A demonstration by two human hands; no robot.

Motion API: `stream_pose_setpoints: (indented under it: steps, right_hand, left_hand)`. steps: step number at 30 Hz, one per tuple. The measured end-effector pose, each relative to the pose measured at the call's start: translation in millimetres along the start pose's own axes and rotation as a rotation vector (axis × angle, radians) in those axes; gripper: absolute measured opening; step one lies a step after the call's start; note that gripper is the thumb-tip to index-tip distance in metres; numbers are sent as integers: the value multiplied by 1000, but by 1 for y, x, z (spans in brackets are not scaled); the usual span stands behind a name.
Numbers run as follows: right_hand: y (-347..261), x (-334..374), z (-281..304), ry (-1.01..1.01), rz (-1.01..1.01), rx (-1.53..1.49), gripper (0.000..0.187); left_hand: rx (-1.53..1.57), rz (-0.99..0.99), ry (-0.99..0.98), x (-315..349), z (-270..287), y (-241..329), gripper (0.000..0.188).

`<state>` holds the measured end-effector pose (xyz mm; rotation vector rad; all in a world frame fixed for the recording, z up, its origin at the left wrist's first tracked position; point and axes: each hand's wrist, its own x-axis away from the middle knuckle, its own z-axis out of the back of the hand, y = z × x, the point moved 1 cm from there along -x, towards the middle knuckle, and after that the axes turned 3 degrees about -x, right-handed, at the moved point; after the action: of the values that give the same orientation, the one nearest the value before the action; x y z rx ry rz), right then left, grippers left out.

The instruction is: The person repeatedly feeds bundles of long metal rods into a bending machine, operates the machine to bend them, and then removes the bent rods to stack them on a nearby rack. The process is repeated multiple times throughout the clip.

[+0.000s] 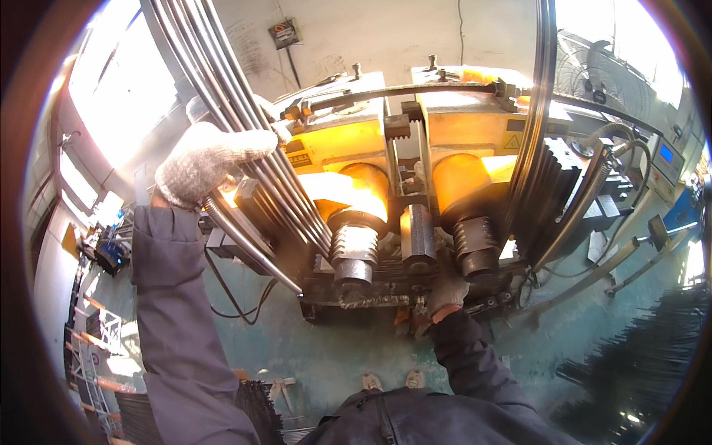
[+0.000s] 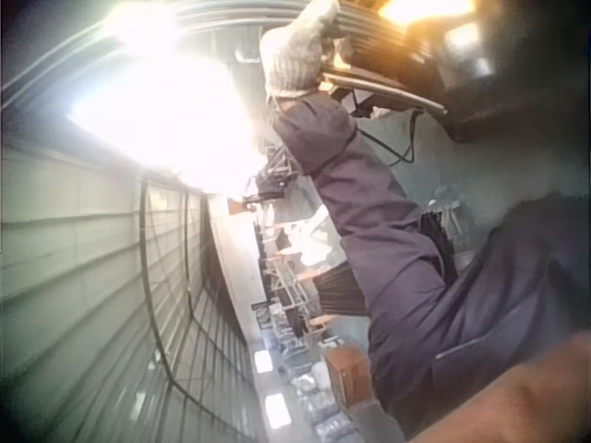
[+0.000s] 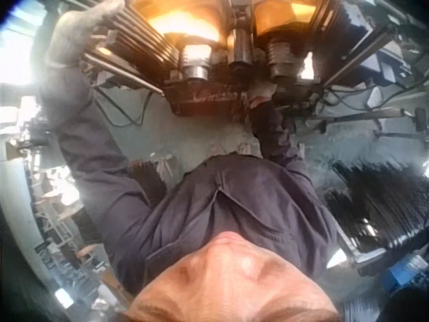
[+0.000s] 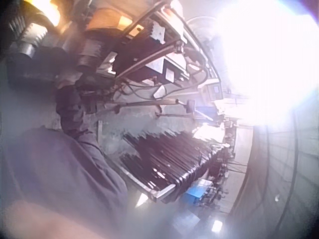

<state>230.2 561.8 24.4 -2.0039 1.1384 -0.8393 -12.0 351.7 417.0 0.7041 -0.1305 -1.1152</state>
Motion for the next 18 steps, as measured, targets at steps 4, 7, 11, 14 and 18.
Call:
stream_pose_setpoints:
  steps: [4, 7, 11, 14, 18]
  right_hand:
    - [-2, 1, -3, -20, 79, 54, 33]
    - [4, -5, 0, -39, 83, 2, 32]
    - [12, -5, 11, -44, 48, -70, 32]
    - [11, 16, 25, -71, 37, -112, 32]
    - [4, 67, 53, -117, -22, -153, 33]
  left_hand:
    - [141, 66, 20, 1, -4, 3, 30]
    - [116, -1, 9, -2, -4, 7, 29]
    - [-443, -194, -85, 9, 4, 11, 23]
    - [-215, -469, 77, 44, 1, 16, 26]
    - [-405, -591, 356, 136, -17, 30, 21]
